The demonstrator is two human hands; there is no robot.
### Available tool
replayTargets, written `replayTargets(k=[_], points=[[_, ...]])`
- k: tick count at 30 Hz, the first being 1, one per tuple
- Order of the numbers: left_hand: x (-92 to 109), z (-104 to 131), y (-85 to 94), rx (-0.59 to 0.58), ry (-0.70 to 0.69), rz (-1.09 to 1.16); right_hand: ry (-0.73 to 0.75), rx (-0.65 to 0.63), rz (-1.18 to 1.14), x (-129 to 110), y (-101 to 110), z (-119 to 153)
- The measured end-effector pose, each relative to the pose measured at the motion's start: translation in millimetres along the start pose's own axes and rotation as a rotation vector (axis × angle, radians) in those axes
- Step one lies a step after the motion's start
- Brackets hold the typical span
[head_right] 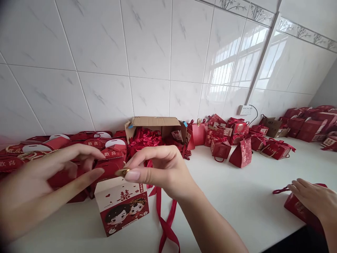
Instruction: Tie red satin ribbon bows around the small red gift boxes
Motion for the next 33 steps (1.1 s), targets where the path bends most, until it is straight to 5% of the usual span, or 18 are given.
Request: replayTargets(k=[5,8,10,17,23,28,33], points=[[-53.7,-1.1,-37.3,-0.385,0.193,-0.326,-0.114,0.091,0.027,-2.2,10.6,1.1],[-65.5,3.5,-61.4,-0.613,0.217,-0.347,-0.150,0.133,0.112,0.0,13.4,3.1],[-65.1,1.6,-68.5,-0.634,0.228,-0.272,-0.172,0.145,0.162,3.3,15.3,3.8],[-54.6,-15.6,-33.9,-0.115,0.413,0.215,-0.276,0.176,0.248,12.8,23.9,-0.1],[-32.3,-15.3,-18.9,0.315,0.282,0.620,-0.164,0.225,0.429,16.4,25.0,-5.5],[-16.3,-9.4,-34.0,0.435,0.218,0.697,-0.045,0.216,0.394,23.1,10.1,-1.2],[-10.0,-7.7,-39.1,0.385,0.183,0.687,0.103,0.323,0.639,18.2,5.4,2.2]])
Point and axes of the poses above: each hand's wrist, its own z-axis away from the middle knuckle, its own y-axis out of the back of the hand, x = y × z, the point moved 5 cm from there along -z, towards the middle knuckle, and after that the axes turned 5 degrees about -y, right-handed, at the moved point
